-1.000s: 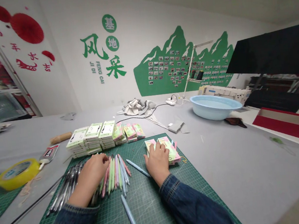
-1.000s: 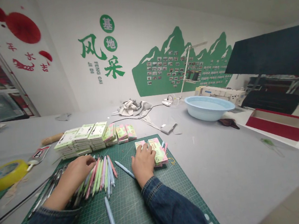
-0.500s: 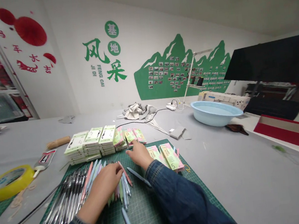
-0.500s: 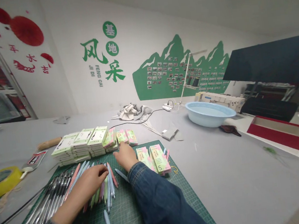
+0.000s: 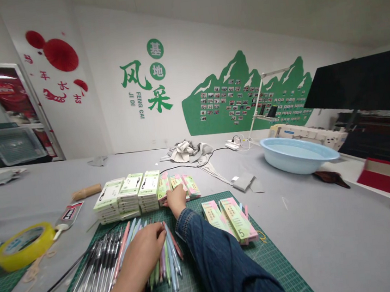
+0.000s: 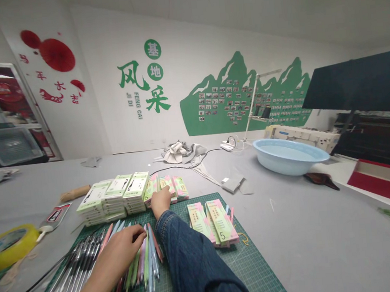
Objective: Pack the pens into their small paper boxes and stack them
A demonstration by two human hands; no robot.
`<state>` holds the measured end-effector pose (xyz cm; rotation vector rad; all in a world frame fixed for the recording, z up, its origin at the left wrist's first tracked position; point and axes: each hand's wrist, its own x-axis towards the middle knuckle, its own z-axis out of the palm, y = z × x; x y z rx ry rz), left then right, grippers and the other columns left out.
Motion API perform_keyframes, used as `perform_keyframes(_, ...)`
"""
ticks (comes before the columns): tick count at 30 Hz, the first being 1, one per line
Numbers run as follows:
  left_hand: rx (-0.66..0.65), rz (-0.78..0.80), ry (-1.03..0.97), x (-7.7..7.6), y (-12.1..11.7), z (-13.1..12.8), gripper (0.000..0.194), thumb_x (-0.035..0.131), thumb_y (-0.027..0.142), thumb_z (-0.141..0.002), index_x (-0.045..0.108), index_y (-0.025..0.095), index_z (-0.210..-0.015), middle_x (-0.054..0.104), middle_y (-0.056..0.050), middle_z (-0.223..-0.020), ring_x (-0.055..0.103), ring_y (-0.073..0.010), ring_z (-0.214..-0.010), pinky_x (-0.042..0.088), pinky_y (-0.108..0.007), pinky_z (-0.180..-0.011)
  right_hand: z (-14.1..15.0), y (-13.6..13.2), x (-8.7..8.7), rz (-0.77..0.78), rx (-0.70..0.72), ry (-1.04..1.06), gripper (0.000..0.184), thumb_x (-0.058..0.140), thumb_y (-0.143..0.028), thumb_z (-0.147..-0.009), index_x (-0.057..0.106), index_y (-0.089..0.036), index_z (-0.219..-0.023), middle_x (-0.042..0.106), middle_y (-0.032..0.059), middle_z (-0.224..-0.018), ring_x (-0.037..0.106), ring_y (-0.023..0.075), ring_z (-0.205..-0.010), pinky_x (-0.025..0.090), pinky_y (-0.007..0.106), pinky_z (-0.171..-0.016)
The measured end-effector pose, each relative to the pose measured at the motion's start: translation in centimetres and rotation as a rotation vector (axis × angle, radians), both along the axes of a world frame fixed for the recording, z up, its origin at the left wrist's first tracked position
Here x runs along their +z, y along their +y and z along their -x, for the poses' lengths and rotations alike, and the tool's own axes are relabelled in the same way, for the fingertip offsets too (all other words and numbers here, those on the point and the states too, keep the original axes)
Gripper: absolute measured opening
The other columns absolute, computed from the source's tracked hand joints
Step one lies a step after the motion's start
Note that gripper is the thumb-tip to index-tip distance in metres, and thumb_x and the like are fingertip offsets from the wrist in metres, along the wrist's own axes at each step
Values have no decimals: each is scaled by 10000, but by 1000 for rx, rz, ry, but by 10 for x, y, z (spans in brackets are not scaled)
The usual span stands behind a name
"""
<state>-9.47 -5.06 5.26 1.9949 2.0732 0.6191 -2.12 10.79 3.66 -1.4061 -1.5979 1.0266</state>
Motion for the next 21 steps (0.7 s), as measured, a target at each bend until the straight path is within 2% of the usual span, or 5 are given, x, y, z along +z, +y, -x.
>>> perform_keyframes(4, 25, 2, -16, -2, 0, 5, 284, 453, 282, -905, 728, 247, -841, 782, -84, -931, 710, -295, -950, 468, -378, -824, -20, -13, -9, 124, -74, 131, 325, 612, -337, -983, 578, -157, -1251, 652, 80, -1158, 681, 196, -927, 597, 375, -785)
perform_keyframes(8, 101, -89, -154, -5, 5, 8, 275, 493, 366, -899, 701, 206, -980, 770, -114, -1012, 709, -300, -978, 495, -423, -901, -59, -57, -21, 99, -100, 242, 266, 502, -151, -963, 507, -135, -1229, 683, 57, -876, 711, 170, -668, 596, 284, -573)
perform_keyframes(12, 193, -206, -509, -11, 12, -5, 660, 601, 509, -840, 493, 110, -1354, 680, -222, -1239, 730, -295, -967, 553, -446, -884, -94, -118, -30, -12, -74, 272, 206, 526, -148, -877, 551, -181, -1079, 648, 25, -806, 712, 194, -622, 593, 302, -542)
perform_keyframes(17, 151, -255, -874, -7, 9, -31, 1006, 719, 479, -804, 126, 211, -1571, 572, -246, -1410, 714, -283, -1077, 584, -423, -876, -117, -175, -36, -249, -22, 166, 173, 589, -110, -779, 631, -217, -908, 664, 45, -890, 672, 239, -825, 570, 379, -768)
perform_keyframes(21, -29, -196, -1131, 8, -7, -42, 1033, 744, 399, -794, 88, 263, -1580, 546, -203, -1457, 660, -301, -1190, 563, -440, -945, -125, -189, -27, -412, 63, 51, 392, 675, -118, -749, 617, -230, -1120, 671, 60, -1064, 645, 256, -999, 531, 406, -911)
